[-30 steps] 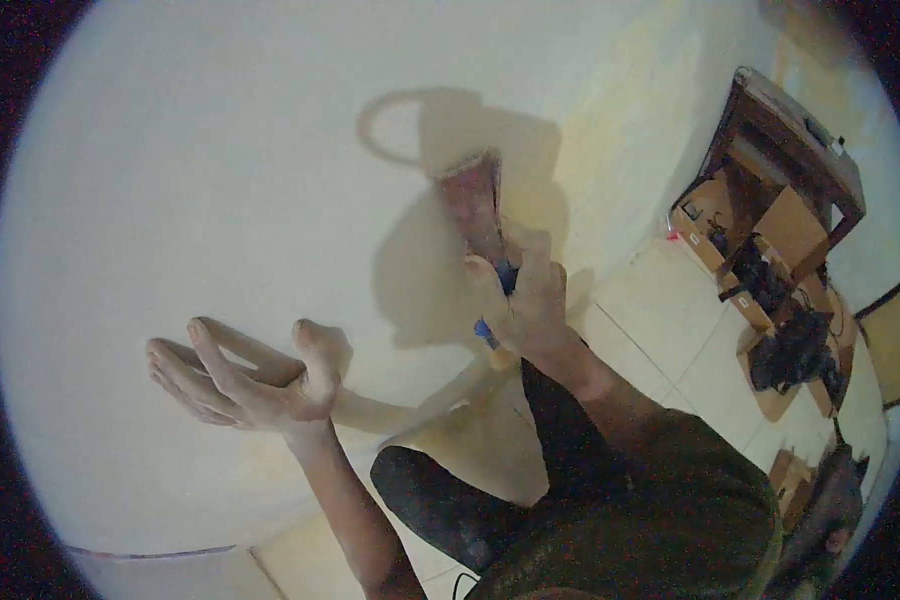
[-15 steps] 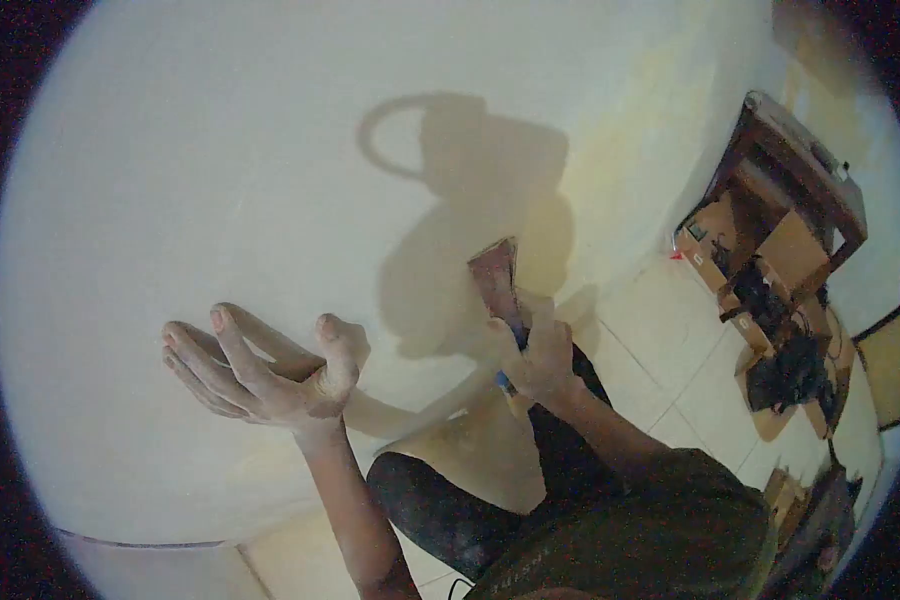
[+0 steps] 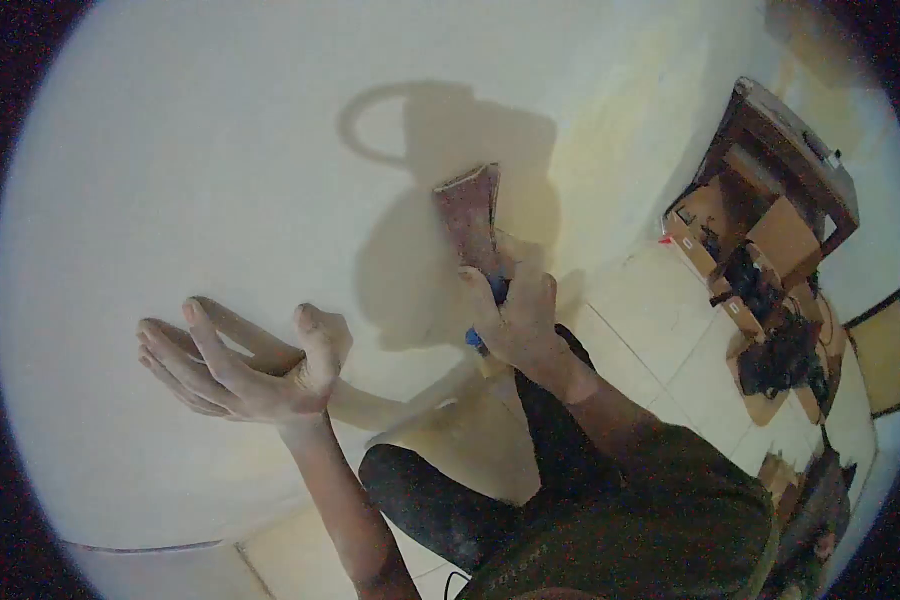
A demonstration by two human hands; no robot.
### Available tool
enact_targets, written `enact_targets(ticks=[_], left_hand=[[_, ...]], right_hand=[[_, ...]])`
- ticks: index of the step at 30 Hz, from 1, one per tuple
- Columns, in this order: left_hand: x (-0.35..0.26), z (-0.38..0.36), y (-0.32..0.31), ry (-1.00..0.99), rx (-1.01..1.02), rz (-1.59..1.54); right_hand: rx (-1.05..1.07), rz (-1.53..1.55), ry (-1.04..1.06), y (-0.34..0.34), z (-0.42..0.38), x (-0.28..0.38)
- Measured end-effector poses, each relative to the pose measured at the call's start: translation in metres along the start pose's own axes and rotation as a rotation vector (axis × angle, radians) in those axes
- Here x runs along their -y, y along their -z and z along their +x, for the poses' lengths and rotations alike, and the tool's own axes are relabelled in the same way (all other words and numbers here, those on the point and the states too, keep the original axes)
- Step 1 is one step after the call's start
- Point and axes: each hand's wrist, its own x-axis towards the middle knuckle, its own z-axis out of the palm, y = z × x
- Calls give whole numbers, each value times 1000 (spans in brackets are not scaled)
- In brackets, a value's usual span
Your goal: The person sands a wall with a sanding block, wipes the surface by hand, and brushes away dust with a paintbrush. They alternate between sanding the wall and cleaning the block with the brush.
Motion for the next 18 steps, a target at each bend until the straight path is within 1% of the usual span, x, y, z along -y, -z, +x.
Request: enact_targets(ticks=[2,5,8,11,14,16,17,18], left_hand=[[-4,1,4,16,11,10],[3,-1,-9,19,19,-5],[2,0,-19,1,29,-12],[1,-6,-17,-10,25,-16],[1,-4,-15,-34,23,4],[-9,14,-17,-60,17,18],[-8,11,-21,-72,10,11],[-9,12,-19,-86,6,8]], right_hand=[[-98,-5,-57,-19,-14,-15],[-64,-13,-71,-38,-45,-31],[92,-48,-296,-12,1,-20],[-69,261,-395,1,35,4],[-83,7,-336,-29,-26,-30],[-19,124,-355,-13,-23,-31],[10,177,-372,-16,-27,-32],[-8,199,-381,-12,-27,-28]])
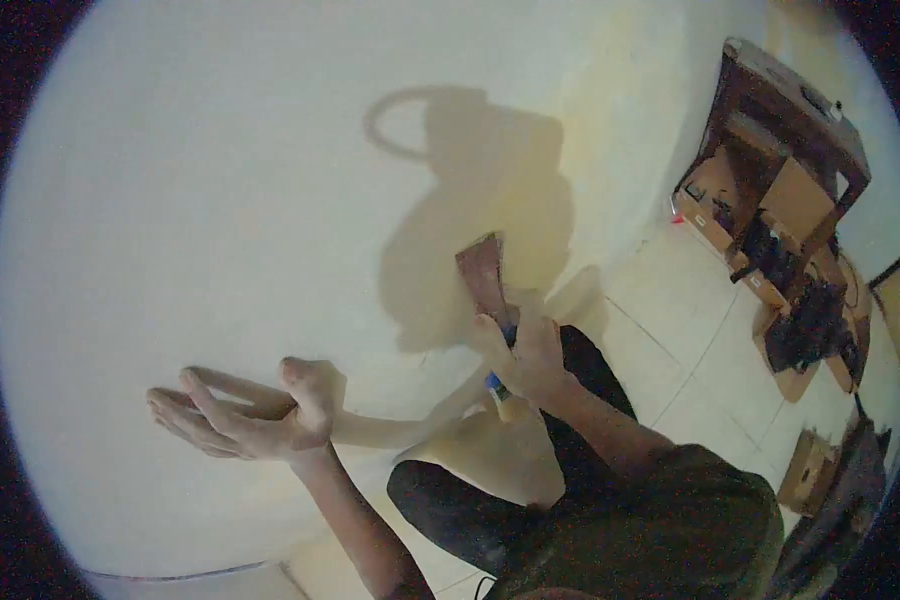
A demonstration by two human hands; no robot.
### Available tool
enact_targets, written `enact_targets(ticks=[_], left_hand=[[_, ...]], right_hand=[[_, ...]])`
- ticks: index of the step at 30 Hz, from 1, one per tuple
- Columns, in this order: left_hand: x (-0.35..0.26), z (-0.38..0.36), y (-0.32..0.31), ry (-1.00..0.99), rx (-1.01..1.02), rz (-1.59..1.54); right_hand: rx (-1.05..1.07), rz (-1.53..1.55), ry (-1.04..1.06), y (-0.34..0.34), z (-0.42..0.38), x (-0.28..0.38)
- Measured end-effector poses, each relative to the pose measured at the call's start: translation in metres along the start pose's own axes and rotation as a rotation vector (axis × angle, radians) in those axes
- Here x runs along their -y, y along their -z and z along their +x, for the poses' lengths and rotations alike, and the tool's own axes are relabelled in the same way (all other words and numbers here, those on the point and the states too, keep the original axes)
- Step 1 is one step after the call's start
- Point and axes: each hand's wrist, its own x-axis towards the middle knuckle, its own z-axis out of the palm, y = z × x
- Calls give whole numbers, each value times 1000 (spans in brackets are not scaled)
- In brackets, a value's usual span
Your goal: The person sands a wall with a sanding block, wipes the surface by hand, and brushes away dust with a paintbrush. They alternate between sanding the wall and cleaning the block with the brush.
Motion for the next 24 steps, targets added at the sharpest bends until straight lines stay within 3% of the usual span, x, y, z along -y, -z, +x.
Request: enact_targets(ticks=[5,8,11,14,20,24], left_hand=[[-1,-14,1,20,53,30],[-1,-11,-1,17,41,35],[-16,3,-14,21,63,21],[-20,-7,-38,22,80,10],[-14,-11,-45,14,25,-20],[-9,-15,-46,21,48,-50]], right_hand=[[-123,-71,173,-10,8,-17],[-79,4,149,-23,-8,-41],[-78,-197,245,7,33,-14],[60,8,54,28,89,19],[-8,9,75,-3,45,-25],[-38,-192,131,12,88,14]])
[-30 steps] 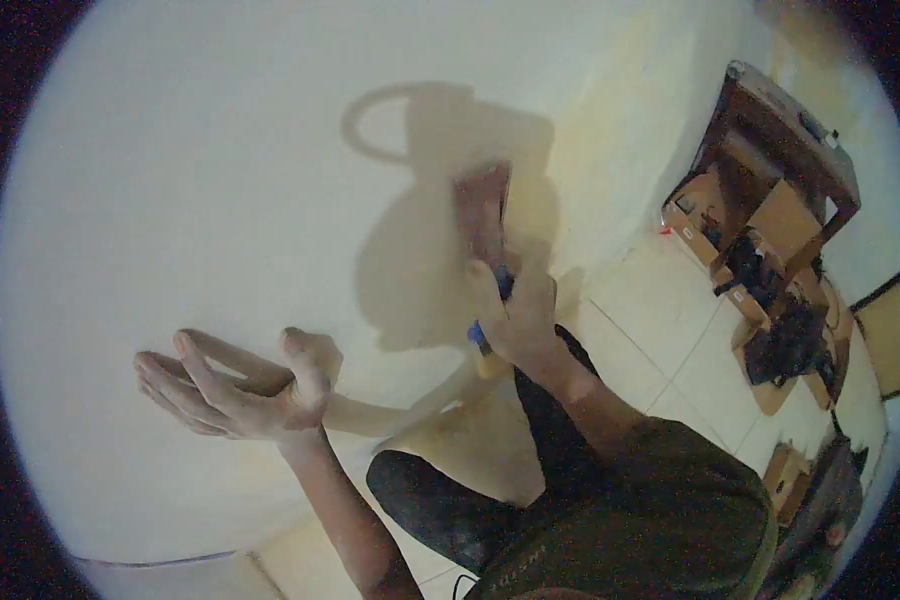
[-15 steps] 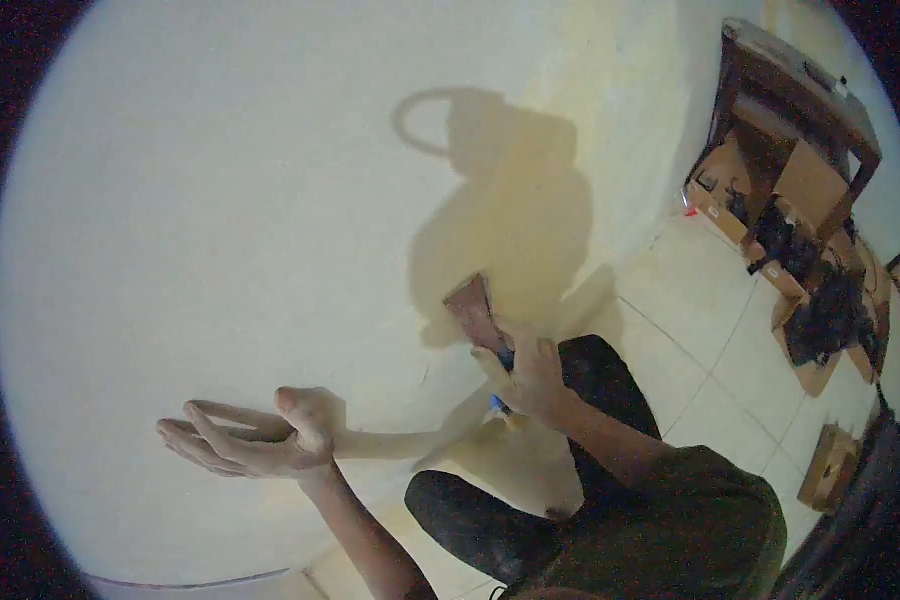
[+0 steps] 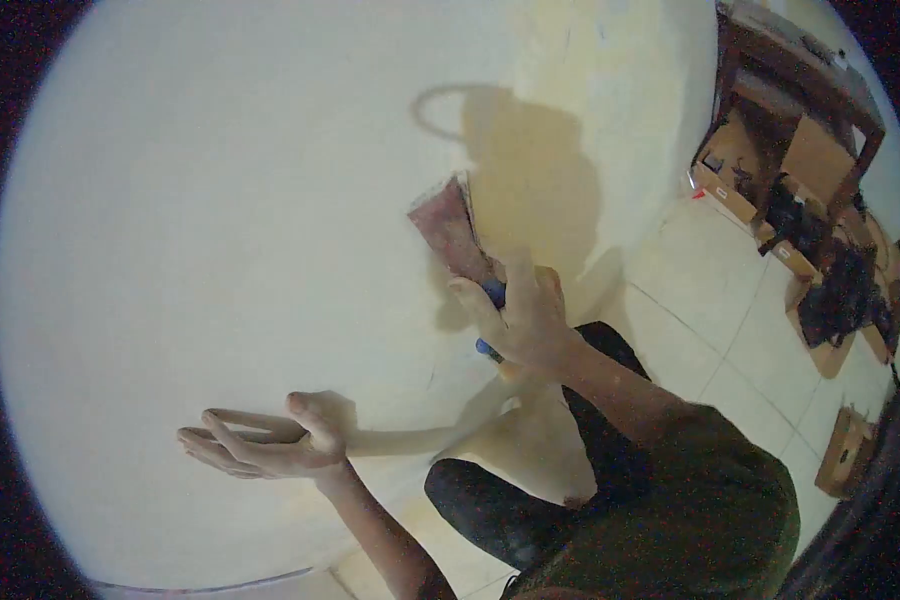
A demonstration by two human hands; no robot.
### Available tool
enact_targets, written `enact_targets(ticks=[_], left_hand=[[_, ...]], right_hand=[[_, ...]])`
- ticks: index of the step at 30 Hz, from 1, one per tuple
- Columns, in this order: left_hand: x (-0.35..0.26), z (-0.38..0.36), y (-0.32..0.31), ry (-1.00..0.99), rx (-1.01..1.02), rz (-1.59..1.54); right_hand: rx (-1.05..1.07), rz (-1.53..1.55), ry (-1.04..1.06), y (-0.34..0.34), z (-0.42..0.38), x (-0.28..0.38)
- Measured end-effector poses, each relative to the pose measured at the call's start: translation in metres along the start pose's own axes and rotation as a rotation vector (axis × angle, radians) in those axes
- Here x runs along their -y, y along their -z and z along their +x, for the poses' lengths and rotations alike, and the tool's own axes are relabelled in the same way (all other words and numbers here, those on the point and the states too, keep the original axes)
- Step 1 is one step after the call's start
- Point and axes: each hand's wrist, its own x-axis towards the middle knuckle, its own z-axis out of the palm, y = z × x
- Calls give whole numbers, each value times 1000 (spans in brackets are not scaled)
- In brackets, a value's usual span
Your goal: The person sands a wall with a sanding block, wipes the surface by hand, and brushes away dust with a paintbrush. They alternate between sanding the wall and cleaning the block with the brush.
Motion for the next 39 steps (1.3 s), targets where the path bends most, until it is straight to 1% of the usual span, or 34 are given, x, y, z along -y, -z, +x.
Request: enact_targets(ticks=[1,3,5,8,10,11,14,17,20,23,25,27,29,32,34,35,36,38,39], left_hand=[[0,4,5,-6,14,33],[5,-3,20,3,17,99],[5,-4,24,8,18,93],[1,5,19,-17,20,103],[-1,5,21,-13,8,103],[-3,5,31,-2,-2,99],[-4,4,29,-7,-2,107],[-3,-1,30,-10,16,116],[-4,-2,28,4,21,105],[-7,-3,30,-4,23,113],[-8,-1,28,-5,15,124],[-5,-5,29,17,35,137],[-2,-6,33,-5,42,125],[1,-11,28,-18,2,95],[13,-20,27,-18,-21,87],[28,-18,31,-19,-9,95],[30,-19,33,-17,-1,103],[33,-18,37,-17,4,96],[24,-19,30,-15,7,93]], right_hand=[[-47,-38,71,-1,-9,-4],[-71,2,123,-13,-45,-17],[9,175,28,-30,-74,-31],[-34,136,87,-4,-39,-8],[47,128,36,14,-10,12],[90,131,15,23,-11,19],[115,164,-36,-11,-60,-24],[10,221,40,-12,-71,-26],[171,150,-100,21,-22,10],[45,186,-50,-7,-41,-13],[-78,129,80,-13,-65,-27],[-20,117,24,-15,-72,-27],[208,171,-224,8,-45,5],[104,257,-133,9,-27,9],[41,247,-50,-29,-70,-16],[19,241,-36,-36,-77,-11],[-3,235,-22,-43,-84,-6],[-30,223,-52,-27,-78,16],[-11,216,-72,-20,-63,12]])
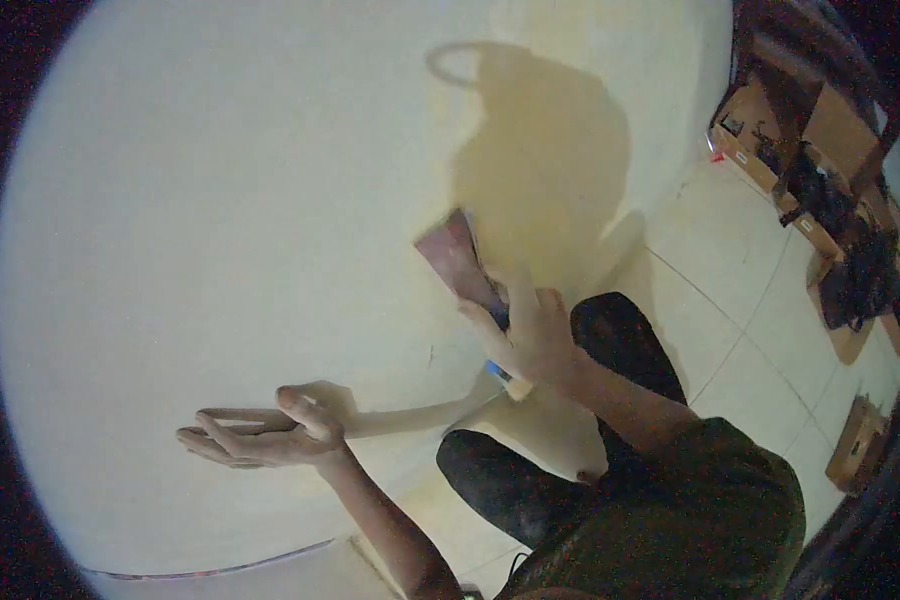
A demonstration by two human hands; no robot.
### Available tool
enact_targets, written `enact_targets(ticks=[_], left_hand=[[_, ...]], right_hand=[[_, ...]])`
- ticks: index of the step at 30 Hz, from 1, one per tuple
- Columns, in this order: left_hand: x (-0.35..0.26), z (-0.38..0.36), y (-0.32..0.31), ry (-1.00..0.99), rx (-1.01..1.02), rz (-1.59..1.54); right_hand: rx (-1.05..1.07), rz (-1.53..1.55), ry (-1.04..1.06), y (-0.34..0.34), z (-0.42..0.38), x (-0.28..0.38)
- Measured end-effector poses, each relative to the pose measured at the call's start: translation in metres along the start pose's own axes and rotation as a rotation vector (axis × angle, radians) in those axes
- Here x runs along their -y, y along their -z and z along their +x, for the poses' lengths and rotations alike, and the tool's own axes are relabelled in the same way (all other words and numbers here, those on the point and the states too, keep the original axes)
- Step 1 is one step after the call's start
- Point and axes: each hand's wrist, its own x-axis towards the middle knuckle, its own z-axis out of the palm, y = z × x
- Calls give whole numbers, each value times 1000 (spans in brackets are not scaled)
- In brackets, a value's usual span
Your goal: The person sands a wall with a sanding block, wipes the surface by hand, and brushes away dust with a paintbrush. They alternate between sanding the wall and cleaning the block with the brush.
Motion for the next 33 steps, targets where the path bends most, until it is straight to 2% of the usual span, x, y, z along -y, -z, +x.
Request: enact_targets(ticks=[2,5,8,11,14,16,18,20,23,26,29,32,33], left_hand=[[1,-1,-3,2,-31,-38],[-5,4,1,25,-16,-17],[-8,3,3,39,12,10],[-6,2,-1,28,-12,-32],[-4,8,2,16,-29,-30],[-3,7,4,11,-4,-6],[0,2,5,20,35,31],[3,2,3,13,32,-12],[3,-18,18,58,4,-33],[3,-34,31,73,-6,-6],[6,-38,38,67,-14,10],[-15,-40,29,66,-3,31],[-13,-43,33,64,4,45]], right_hand=[[30,-18,-19,4,17,11],[9,25,-15,-15,-10,-20],[-5,14,6,-13,-17,-19],[-61,118,50,12,44,27],[-8,-14,73,6,27,11],[-125,48,186,-3,1,-6],[-115,48,164,-4,-5,-10],[10,-5,8,17,27,30],[-25,2,72,21,23,42],[-94,-36,219,-4,-46,-15],[-22,-97,141,0,-49,2],[-3,-106,161,22,-2,24],[52,-102,92,19,-16,18]])
